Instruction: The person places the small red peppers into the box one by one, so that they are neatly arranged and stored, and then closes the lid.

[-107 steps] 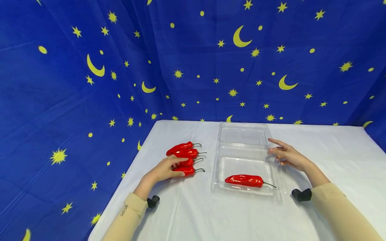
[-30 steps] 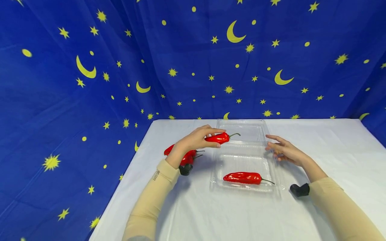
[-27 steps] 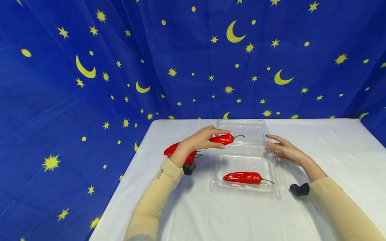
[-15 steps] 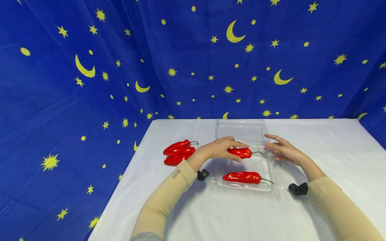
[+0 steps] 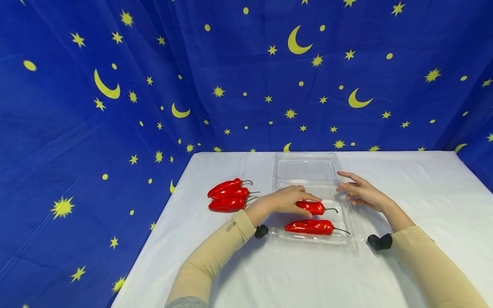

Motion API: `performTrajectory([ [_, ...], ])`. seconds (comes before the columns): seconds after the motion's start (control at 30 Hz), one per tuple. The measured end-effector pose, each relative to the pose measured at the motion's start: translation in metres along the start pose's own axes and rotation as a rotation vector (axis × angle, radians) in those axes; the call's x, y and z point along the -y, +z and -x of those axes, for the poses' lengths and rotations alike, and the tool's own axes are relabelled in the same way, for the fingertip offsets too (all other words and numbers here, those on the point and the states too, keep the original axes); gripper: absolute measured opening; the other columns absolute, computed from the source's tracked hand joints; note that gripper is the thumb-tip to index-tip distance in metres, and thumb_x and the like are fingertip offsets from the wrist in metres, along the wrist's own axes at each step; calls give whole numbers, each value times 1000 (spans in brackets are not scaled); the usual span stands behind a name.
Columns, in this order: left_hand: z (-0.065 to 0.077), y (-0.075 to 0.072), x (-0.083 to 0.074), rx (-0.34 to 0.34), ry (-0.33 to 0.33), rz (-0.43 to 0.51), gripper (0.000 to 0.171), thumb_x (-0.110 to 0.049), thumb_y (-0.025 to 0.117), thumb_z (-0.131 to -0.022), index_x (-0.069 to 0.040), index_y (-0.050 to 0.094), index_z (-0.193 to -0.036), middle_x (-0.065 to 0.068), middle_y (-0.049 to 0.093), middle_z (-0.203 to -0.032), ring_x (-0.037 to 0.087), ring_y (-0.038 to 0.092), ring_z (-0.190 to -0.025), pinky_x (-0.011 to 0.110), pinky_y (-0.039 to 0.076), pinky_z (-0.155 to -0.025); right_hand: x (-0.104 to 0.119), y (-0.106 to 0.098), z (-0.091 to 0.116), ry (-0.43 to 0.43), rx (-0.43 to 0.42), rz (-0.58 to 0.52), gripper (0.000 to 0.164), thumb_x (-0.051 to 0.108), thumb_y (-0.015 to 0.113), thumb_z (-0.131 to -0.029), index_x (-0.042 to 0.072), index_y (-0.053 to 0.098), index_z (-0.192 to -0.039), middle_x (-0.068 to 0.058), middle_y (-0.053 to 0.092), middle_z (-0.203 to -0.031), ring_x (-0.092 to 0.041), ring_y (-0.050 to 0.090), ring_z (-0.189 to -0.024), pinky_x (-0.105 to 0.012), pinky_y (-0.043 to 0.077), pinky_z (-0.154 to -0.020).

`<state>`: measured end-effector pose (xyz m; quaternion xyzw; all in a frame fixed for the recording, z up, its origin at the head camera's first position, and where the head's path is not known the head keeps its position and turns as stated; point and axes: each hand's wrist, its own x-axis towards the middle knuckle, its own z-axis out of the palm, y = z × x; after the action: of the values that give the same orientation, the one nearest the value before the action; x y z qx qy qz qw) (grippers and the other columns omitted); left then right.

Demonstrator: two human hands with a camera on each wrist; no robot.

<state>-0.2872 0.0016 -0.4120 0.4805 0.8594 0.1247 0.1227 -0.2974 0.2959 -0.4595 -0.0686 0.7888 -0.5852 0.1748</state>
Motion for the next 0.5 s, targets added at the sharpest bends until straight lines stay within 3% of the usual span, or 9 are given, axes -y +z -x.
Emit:
performTrajectory([
  [0.23,1,14,-2,23,-21,-18,59,-53,65,-84,-34,50,-138,-5,53,-114,6,46,-101,19,38,-83,0,-1,0,2,5,-8,70,33,55,-97,14,16,-152,-20,56,-120,-12,49,-66,-26,47,-56],
  [0.5,2,19,-4,29,-44,-87,61,-53,63,-85,-33,47,-140,-4,52,-110,6,48,-96,19,39,-77,-1,-1,0,-1,2,-9,71,33,56,-96,13,17,-151,-19,57,-118,-12,48,-66,-27,47,-56],
])
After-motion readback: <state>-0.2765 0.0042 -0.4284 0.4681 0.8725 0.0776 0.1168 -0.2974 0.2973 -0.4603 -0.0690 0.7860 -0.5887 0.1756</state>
